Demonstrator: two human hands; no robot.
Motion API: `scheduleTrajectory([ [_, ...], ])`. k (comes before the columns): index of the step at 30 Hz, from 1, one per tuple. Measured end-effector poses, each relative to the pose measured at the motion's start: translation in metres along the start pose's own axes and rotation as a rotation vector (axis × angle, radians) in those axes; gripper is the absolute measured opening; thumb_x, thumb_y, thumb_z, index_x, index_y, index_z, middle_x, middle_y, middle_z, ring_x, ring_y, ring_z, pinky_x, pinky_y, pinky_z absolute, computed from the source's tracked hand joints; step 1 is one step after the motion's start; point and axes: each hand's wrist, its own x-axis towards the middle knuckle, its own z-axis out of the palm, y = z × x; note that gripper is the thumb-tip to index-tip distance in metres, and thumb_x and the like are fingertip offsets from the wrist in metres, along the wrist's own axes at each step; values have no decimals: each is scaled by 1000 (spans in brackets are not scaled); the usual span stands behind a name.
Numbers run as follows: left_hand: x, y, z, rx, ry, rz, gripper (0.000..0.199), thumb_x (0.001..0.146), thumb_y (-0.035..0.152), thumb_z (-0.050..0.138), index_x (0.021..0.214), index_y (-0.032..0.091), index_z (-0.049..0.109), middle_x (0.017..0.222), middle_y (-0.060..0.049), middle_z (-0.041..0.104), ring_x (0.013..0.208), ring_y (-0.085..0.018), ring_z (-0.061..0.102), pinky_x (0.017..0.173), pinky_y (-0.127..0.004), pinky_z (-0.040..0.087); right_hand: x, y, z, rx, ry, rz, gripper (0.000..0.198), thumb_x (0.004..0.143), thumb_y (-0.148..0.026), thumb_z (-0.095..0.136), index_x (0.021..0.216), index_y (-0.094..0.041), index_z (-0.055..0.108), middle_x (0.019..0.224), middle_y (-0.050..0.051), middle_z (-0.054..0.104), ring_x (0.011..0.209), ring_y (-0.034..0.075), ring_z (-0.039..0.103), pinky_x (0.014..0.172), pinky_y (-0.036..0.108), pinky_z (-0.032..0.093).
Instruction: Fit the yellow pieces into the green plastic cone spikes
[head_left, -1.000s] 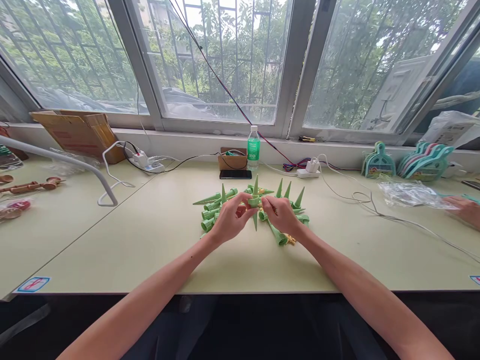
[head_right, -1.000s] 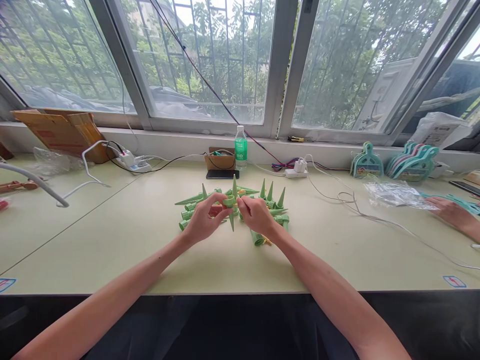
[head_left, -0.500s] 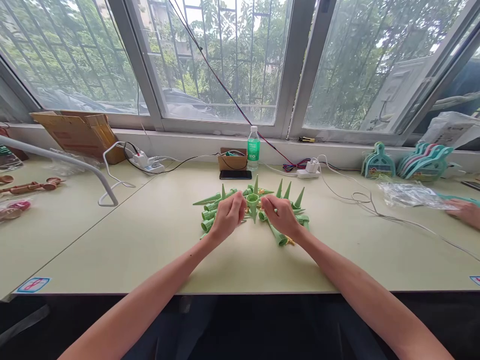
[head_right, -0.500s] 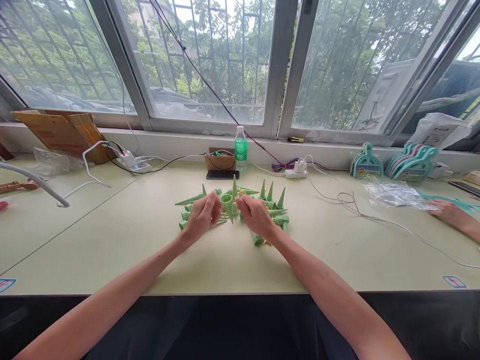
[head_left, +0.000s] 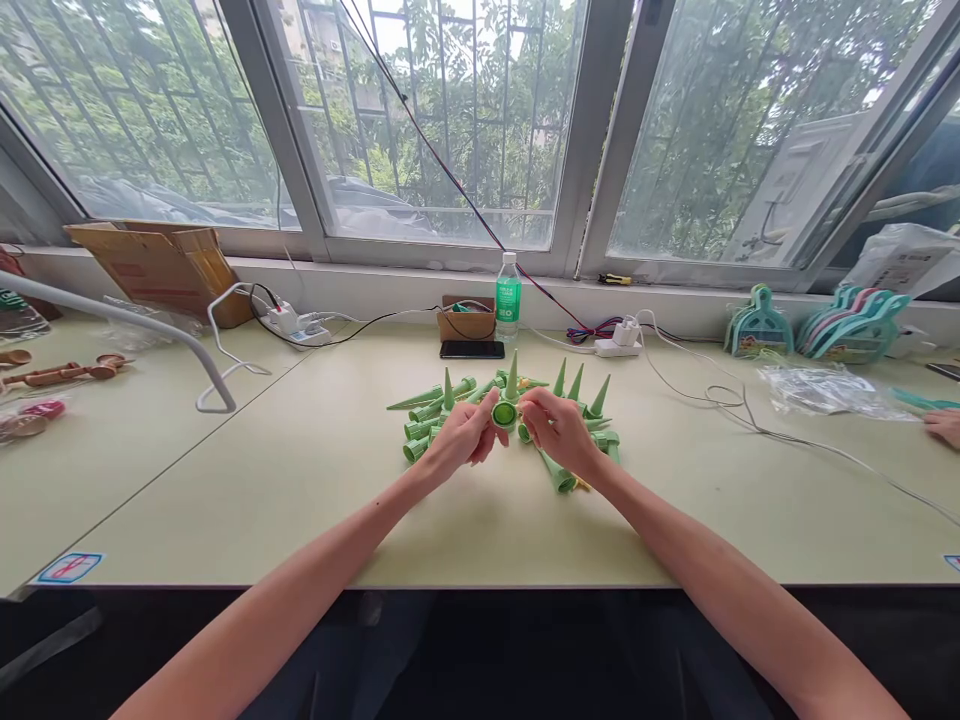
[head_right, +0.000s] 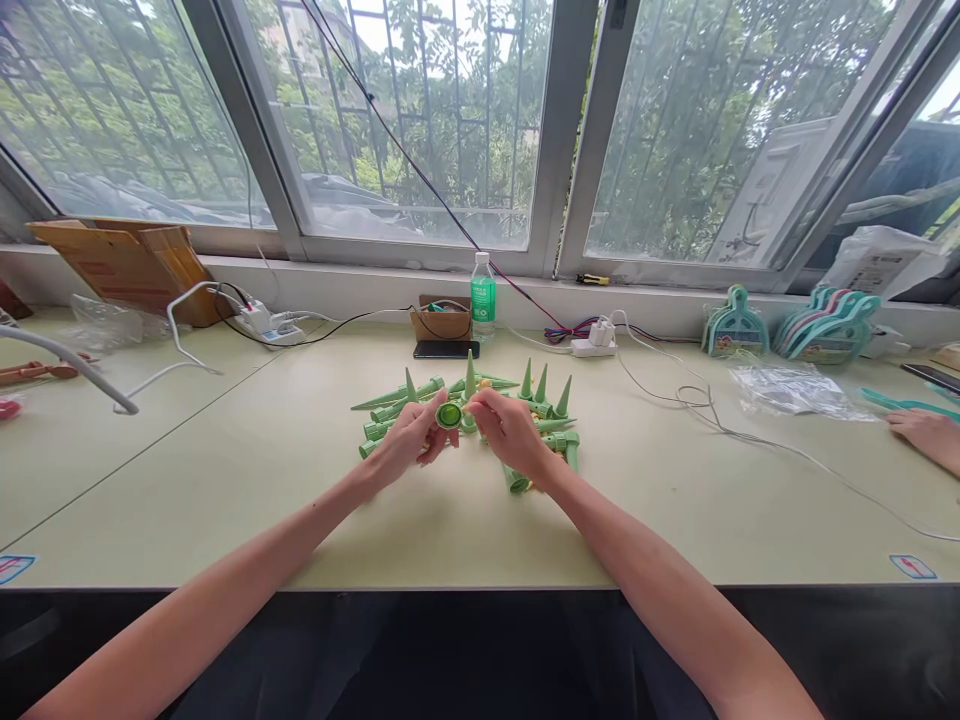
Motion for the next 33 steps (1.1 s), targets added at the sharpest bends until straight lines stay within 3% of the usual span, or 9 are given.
scheduleTrajectory([
  [5,0,-3,-1,-9,-11,-4,68,90,64,39,59,10,66,40,-3,51,33,-8,35,37,-22,27,1,0,-1,18,-11,2,31,99,-44,38,83,-20,50,54,-4,49,44,9,43,48,22,37],
  [12,1,-6,-3,20,-6,29,67,92,60,41,48,12,59,45,-6,56,34,-7,39,40,-23,32,1,0,-1,-2,-24,-13,30,100,-44,36,89,-21,51,50,-6,47,44,9,44,49,22,38],
  [17,0,-3,-2,48,36,80,51,88,56,52,59,14,56,48,-1,56,35,-5,39,40,-21,31,2,2,0,-23,-45,-14,33,100,-44,35,80,-21,47,51,-6,48,44,9,44,51,23,38],
  [22,-3,3,3,82,78,137,43,84,51,60,61,17,47,47,3,45,43,-9,48,39,-20,31,2,8,1,-99,-50,9,41,100,-45,33,66,-22,34,50,-5,41,44,9,37,49,23,32],
  [25,-2,-1,3,148,101,220,43,84,46,61,58,17,43,53,3,43,45,-7,41,41,-21,29,3,10,0,-163,-46,-25,42,100,-46,32,66,-22,30,52,-5,36,47,10,31,49,24,28],
  [28,1,-9,1,256,119,295,45,86,43,60,55,17,38,53,4,32,48,-7,31,45,-22,24,4,9,-2,-212,-55,-48,43,99,-47,31,64,-22,28,53,-6,31,48,10,25,49,25,25],
  [33,4,-15,-3,394,160,363,38,87,42,59,60,17,50,55,5,26,51,-8,24,47,-23,21,4,4,-4,-229,-55,-46,44,99,-46,33,62,-22,27,52,-6,28,49,10,22,50,26,23],
])
